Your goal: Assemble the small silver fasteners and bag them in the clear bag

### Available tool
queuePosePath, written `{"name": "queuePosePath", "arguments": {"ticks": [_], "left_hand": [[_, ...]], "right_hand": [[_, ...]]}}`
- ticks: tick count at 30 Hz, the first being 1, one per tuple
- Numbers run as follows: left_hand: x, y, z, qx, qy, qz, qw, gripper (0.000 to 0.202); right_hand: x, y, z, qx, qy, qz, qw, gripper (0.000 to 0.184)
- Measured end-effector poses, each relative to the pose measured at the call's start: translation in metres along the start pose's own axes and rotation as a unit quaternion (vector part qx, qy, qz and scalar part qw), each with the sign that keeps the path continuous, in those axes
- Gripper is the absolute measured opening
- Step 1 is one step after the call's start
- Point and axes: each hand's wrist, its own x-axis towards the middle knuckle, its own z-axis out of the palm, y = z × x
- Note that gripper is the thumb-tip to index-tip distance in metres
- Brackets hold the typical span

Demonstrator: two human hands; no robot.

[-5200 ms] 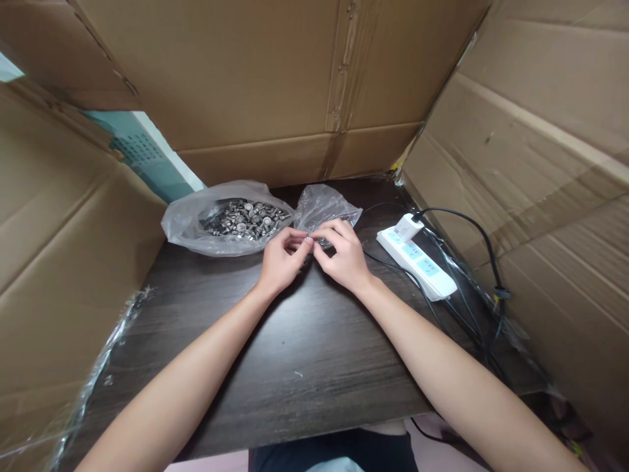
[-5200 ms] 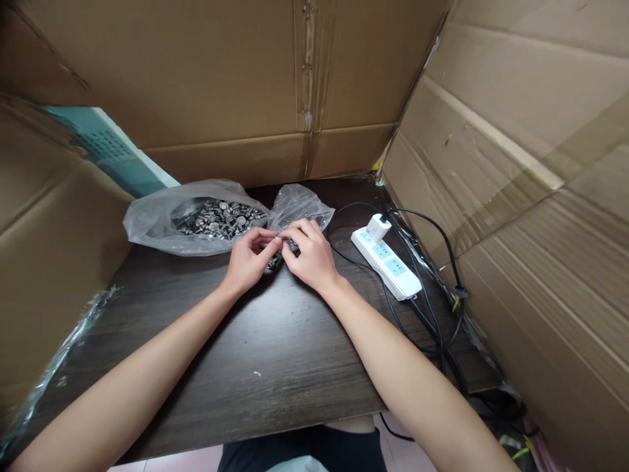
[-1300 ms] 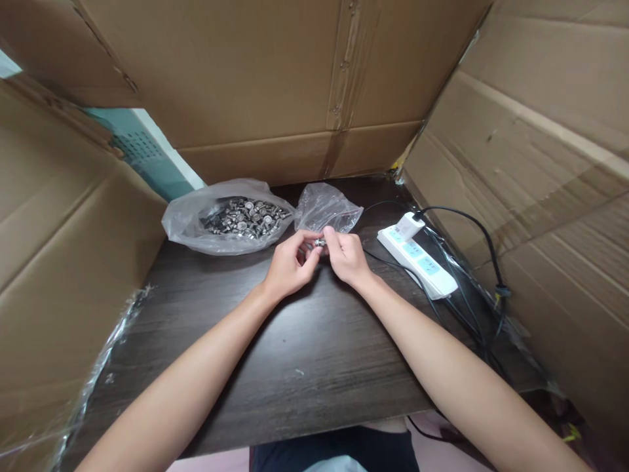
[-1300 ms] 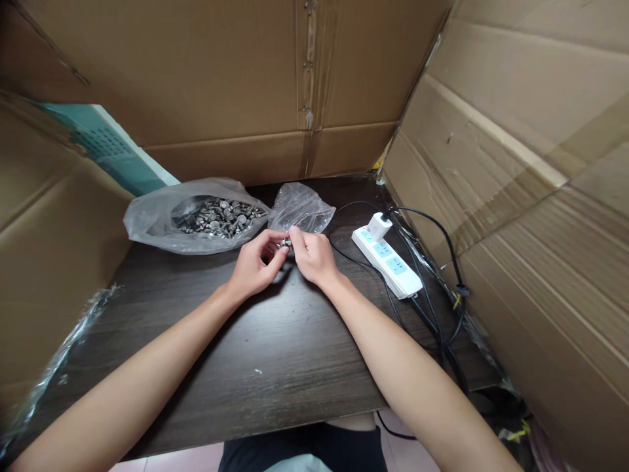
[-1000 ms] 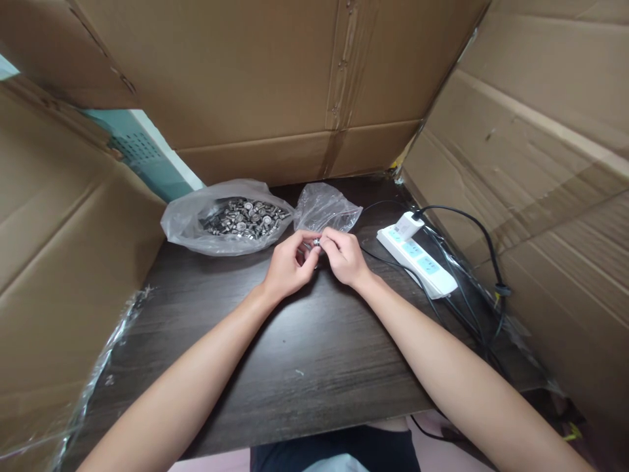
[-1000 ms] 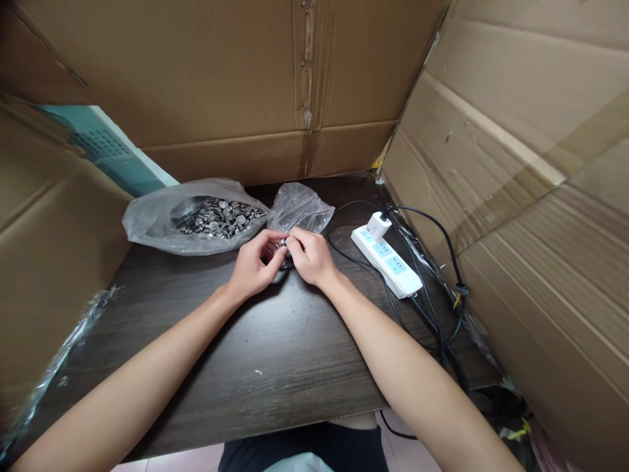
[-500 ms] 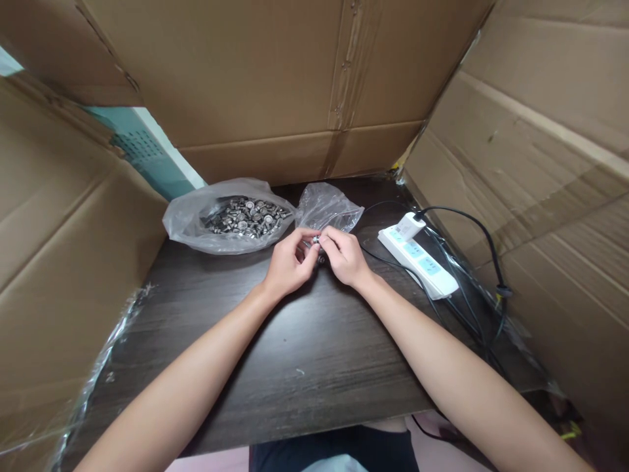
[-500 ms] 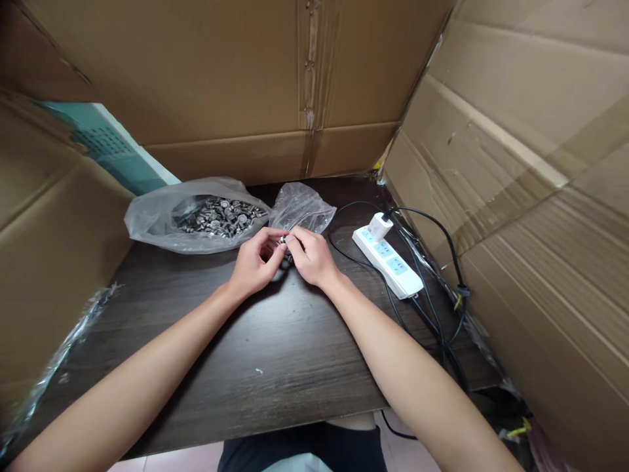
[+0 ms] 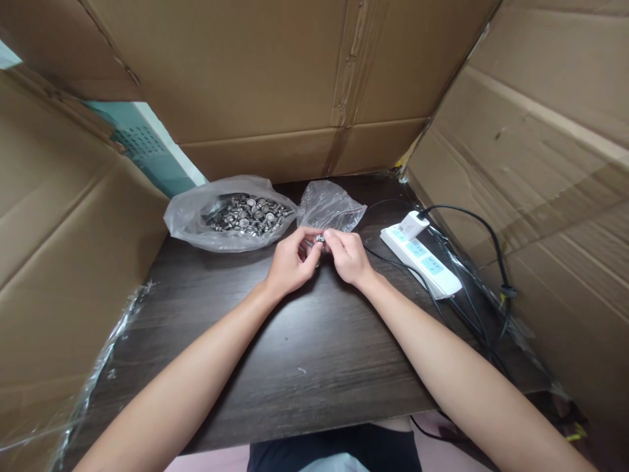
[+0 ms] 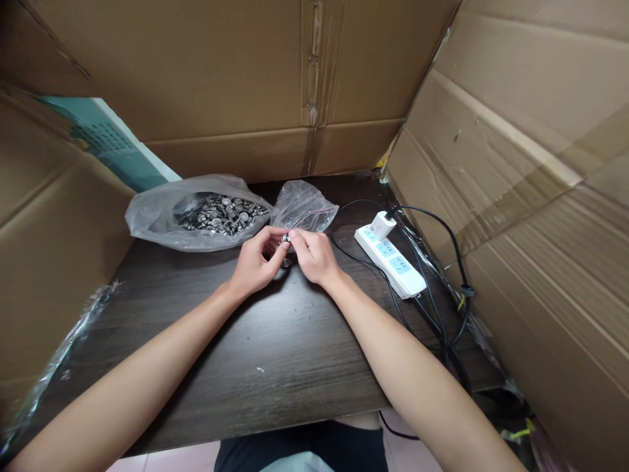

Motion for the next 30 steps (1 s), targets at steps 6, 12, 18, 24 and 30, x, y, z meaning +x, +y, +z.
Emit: {"name": "queuePosePath", "arguments": {"ticks": [6,12,18,24,30], "left_hand": [[0.0009,0.0000,-0.0002,-0.001,0.002,-0.007,1.000,0.023],[-0.0001,0.0006,-0.0003,0.006,-0.008,0.010,1.000,0.022],[0.0003,0.0012,0.0001,0.007,-0.002,0.004,1.000,0.023],[-0.0001,0.0009,-0.0004,0.015,-0.013,0.020,1.000,0.021],[0.0007,0.0024,-0.0006,0.007,-0.004,0.000,1.000,0.022]], "right_hand": [[-0.0008,0.0004,-0.0003,-0.010,-0.018,0.004,1.000,0.035],[-0.0004,0.0006,0.0020,-0.007,-0.003,0.024,1.000,0.042],[-0.0003,-0.0013,-0.0010,-0.003,-0.020,0.010,1.000,0.038],[-0.0003,0.0005,0.0021,-0.024,0.001,0.029,0.999,0.048],[-0.0007,0.0006,0.0008,-0.006,-0.011,0.024,1.000,0.047]]}}
